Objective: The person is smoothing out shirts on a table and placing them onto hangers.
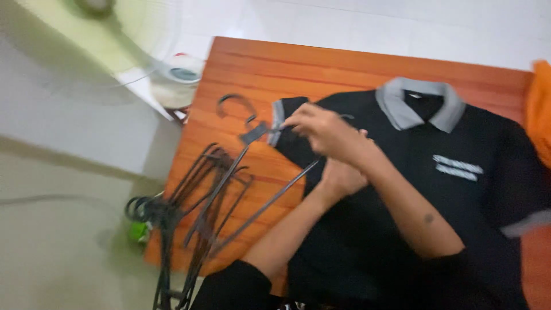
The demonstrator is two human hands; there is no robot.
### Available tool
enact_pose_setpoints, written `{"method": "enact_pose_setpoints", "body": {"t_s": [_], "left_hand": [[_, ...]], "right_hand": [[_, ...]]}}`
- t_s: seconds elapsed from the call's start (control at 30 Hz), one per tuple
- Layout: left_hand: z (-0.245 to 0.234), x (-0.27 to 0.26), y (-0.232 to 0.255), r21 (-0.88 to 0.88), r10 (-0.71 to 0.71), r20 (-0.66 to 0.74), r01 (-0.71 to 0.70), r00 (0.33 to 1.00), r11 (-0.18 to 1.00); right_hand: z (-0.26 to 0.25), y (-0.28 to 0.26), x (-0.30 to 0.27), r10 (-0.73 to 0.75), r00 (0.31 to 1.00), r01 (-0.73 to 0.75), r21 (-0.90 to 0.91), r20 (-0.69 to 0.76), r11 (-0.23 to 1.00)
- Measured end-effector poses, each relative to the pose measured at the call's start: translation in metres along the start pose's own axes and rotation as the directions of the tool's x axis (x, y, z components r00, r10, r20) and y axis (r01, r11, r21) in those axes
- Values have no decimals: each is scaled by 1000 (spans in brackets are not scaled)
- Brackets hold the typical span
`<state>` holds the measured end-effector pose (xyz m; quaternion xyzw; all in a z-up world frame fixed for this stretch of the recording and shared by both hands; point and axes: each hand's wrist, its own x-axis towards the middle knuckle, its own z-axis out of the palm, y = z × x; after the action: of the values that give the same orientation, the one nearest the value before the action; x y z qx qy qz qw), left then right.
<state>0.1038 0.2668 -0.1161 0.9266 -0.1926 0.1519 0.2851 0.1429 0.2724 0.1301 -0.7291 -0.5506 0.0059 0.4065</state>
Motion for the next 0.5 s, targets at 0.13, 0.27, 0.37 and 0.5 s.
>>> {"method": "enact_pose_setpoints", "body": {"t_s": [0.13, 0.27, 0.37, 0.5], "left_hand": [[-96, 29, 52, 126, -91, 21, 88, 996, 988], [-88, 32, 51, 118, -40, 3, 40, 999, 992], [-91, 38, 53, 192, -48, 15, 45, 999, 980], [-93, 39, 54, 233, -45, 25, 38, 999, 972]], "right_hand": [[-64, 49, -93, 265, 942, -296, -137, -206, 945], [-103, 95, -190, 318, 856, -485, -418, -408, 768], [-121, 130, -242, 316, 813, -554, -482, -489, 679], [-127, 147, -261, 470, 655, -749, -423, -592, 511]]}}
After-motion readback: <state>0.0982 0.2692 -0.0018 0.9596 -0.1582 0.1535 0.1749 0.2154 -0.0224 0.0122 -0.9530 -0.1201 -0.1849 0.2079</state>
